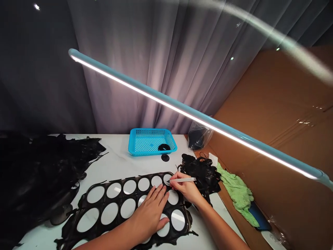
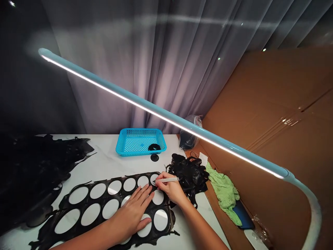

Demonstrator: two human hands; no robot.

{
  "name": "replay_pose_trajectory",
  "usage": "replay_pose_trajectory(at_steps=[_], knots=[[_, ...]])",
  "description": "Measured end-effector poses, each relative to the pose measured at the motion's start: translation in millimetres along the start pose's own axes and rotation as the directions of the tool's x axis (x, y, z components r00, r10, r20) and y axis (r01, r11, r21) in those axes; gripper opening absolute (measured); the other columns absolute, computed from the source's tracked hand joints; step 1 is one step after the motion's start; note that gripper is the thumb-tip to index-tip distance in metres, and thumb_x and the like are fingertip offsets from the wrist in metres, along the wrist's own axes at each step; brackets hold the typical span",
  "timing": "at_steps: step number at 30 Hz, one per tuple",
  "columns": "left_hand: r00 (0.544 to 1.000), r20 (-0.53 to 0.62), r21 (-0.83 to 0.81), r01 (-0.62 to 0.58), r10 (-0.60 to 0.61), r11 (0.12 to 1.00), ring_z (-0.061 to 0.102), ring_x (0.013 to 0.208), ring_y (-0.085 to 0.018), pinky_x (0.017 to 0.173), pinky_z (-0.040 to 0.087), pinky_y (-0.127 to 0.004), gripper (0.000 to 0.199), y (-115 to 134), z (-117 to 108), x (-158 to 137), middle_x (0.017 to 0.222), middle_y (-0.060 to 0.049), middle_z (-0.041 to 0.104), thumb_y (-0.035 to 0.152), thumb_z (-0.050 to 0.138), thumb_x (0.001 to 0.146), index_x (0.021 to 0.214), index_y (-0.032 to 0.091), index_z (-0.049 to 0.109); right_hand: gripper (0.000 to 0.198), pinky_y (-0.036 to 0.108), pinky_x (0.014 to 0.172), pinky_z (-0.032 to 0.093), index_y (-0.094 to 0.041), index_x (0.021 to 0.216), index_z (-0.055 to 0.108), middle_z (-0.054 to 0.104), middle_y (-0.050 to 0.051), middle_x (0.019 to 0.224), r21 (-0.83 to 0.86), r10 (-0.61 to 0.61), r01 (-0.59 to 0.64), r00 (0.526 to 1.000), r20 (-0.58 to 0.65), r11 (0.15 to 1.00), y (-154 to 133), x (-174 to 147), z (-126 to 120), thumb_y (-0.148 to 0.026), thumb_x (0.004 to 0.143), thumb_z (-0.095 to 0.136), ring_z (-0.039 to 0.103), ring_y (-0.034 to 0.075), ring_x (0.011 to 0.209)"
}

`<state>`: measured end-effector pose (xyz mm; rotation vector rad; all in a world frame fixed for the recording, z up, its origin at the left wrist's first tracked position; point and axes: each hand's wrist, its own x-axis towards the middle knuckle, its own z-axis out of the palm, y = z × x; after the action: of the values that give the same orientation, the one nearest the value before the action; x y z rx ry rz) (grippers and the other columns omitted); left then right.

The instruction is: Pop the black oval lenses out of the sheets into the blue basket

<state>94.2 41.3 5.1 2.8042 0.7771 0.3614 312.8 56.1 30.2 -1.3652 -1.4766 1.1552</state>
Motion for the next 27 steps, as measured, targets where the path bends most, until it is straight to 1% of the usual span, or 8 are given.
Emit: replay_pose_trajectory(at_steps=[3, 6, 9, 18, 21, 24, 25, 27], knots=[[1.0, 0.002, -0.008, -0.005, 0.005, 1.0, 0.022, 0.144, -0.031, 0.116, 0.024, -0.05, 0.07, -0.9, 0.4, -2.9, 0.155, -0.014, 0.031, 0.038, 0.063, 0.088, 0.148, 0.018, 0.033, 0.021, 0.025, 0.059, 0.043, -0.017, 0.077, 0.064, 0.065, 0.001, 0.069, -0.127, -0.02, 0.018, 1.0, -0.016, 0.992, 2.4, -2.6, -3.1, -0.038, 0.083, 0.065, 0.058, 0.015, 0.064], [1.0, 0.004, -0.028, -0.004, 0.004, 1.0, 0.022, 0.145, -0.03, 0.116, 0.024, -0.05, 0.071, 0.1, -3.6, -3.3, 0.156, -0.013, 0.029, 0.035, 0.063, 0.088, 0.149, 0.018, 0.031, 0.017, 0.026, 0.067, 0.044, -0.018, 0.074, 0.063, 0.067, 0.001, 0.075, -0.233, -0.088, 0.08, 0.996, -0.021, 0.969, -1.5, -4.9, -2.0, -0.031, 0.084, 0.064, 0.058, 0.016, 0.071], [1.0, 0.029, -0.02, -0.005, 0.005, 1.0, 0.022, 0.145, -0.03, 0.116, 0.024, -0.051, 0.07, 1.6, -7.9, -2.4, 0.156, -0.015, 0.03, 0.034, 0.062, 0.088, 0.148, 0.017, 0.031, 0.015, 0.027, 0.073, 0.045, -0.018, 0.074, 0.062, 0.07, 0.003, 0.083, -0.23, -0.11, 0.107, 0.994, 0.001, 0.967, -4.8, -5.3, 0.0, -0.029, 0.085, 0.061, 0.06, 0.017, 0.076], [1.0, 0.026, -0.031, -0.005, 0.006, 1.0, 0.021, 0.145, -0.029, 0.116, 0.024, -0.051, 0.068, 1.3, -6.9, -1.2, 0.155, -0.015, 0.032, 0.035, 0.061, 0.089, 0.148, 0.017, 0.032, 0.012, 0.025, 0.067, 0.043, -0.019, 0.074, 0.059, 0.067, 0.001, 0.078, -0.304, -0.111, 0.111, 0.994, 0.016, 0.946, -4.6, -3.1, 0.4, -0.023, 0.086, 0.059, 0.058, 0.016, 0.071], [0.999, 0.037, -0.039, 0.006, -0.005, 0.999, 0.022, 0.144, -0.03, 0.116, 0.023, -0.051, 0.068, 2.4, -7.7, -1.2, 0.154, -0.015, 0.032, 0.033, 0.062, 0.088, 0.148, 0.017, 0.033, 0.01, 0.026, 0.073, 0.043, -0.02, 0.076, 0.058, 0.068, 0.004, 0.087, -0.445, -0.195, 0.197, 0.98, 0.05, 0.874, -2.5, -7.7, 10.6, -0.019, 0.086, 0.057, 0.06, 0.017, 0.08], [0.999, 0.034, -0.04, 0.009, -0.007, 0.999, 0.023, 0.144, -0.031, 0.115, 0.025, -0.052, 0.071, 2.9, -7.6, -1.4, 0.154, -0.016, 0.033, 0.033, 0.063, 0.087, 0.148, 0.017, 0.032, 0.008, 0.03, 0.079, 0.041, -0.02, 0.082, 0.06, 0.067, 0.006, 0.088, -0.624, -0.274, 0.302, 0.951, 0.143, 0.721, 0.2, -6.0, 17.2, -0.019, 0.088, 0.054, 0.059, 0.021, 0.088], [1.0, 0.022, -0.045, 0.005, -0.004, 0.999, 0.024, 0.144, -0.031, 0.115, 0.025, -0.052, 0.07, 2.6, -7.2, -1.5, 0.154, -0.015, 0.033, 0.033, 0.063, 0.087, 0.148, 0.017, 0.033, 0.009, 0.03, 0.078, 0.04, -0.02, 0.081, 0.06, 0.067, 0.005, 0.083, -0.675, -0.286, 0.302, 0.948, 0.139, 0.673, 0.2, -2.3, 14.4, -0.02, 0.088, 0.054, 0.058, 0.021, 0.084], [1.0, -0.006, -0.05, -0.004, 0.004, 0.999, 0.024, 0.144, -0.031, 0.115, 0.026, -0.052, 0.068, 1.3, -6.3, -1.5, 0.154, -0.014, 0.033, 0.033, 0.063, 0.087, 0.147, 0.019, 0.034, 0.011, 0.029, 0.073, 0.039, -0.021, 0.074, 0.057, 0.064, 0.004, 0.074, -0.75, -0.307, 0.212, 0.951, 0.013, 0.627, -2.4, 9.5, -1.5, -0.019, 0.085, 0.055, 0.056, 0.02, 0.076]])
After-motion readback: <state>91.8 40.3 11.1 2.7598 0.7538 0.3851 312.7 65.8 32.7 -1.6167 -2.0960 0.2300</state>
